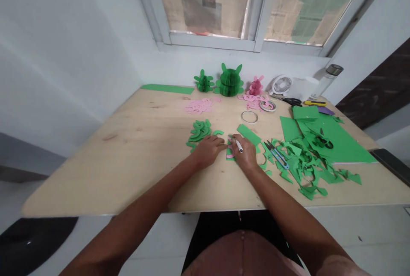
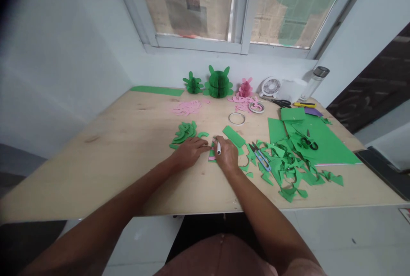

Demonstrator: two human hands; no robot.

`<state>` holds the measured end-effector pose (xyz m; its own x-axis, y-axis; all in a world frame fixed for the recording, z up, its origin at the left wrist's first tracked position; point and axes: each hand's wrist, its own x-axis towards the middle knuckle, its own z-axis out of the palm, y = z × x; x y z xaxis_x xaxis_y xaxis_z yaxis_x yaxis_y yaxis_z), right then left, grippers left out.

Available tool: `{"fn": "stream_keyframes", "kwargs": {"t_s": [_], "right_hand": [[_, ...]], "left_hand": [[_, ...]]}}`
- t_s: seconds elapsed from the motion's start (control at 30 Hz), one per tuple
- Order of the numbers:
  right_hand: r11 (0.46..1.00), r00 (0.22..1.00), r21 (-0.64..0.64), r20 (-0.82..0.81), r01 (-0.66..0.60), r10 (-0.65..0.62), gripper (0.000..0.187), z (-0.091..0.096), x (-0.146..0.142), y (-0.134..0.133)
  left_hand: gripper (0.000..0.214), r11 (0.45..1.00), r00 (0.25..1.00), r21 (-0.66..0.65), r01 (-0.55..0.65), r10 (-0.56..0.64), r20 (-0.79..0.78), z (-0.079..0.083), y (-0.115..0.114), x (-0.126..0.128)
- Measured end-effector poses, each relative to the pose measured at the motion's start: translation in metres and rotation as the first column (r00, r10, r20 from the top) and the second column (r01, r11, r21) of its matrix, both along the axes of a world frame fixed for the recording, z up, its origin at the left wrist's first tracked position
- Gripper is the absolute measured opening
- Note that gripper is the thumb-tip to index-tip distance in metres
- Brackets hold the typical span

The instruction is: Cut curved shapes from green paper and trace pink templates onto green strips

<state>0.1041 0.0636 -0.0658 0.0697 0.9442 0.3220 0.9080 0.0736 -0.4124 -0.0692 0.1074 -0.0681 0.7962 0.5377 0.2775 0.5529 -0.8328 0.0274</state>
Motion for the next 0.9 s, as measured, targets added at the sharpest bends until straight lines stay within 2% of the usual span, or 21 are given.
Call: {"fn": "stream_keyframes", "kwargs": {"t_s": [0.13,0.3,0.57,0.9], "right_hand": [[1.000,1.000,0.011,-0.007,-0.011,0.011,0.029,-0.001,0.001,0.001],[1.000,0.999,0.021,-0.035,-0.015,0.016,0.028,-0.003,0.002,0.002],[0.999,0.999,0.037,-0.043,-0.016,0.018,0.031,-0.004,0.002,0.003],[0.998,0.996,0.054,-0.080,-0.038,0.043,0.032,-0.005,0.002,0.003]], "left_hand": [[0.033,0.998,1.000,-0.057,0.001,0.001,0.029,0.002,0.007,0.002],[0.035,0.998,0.995,-0.059,0.029,-0.023,0.099,-0.006,0.013,0.002],[0.040,0.996,0.995,-0.032,0.085,-0.083,0.046,-0.010,0.014,-0.003],[0.044,0.987,0.990,-0.081,0.140,-0.138,0.038,-0.004,0.021,-0.003]]}}
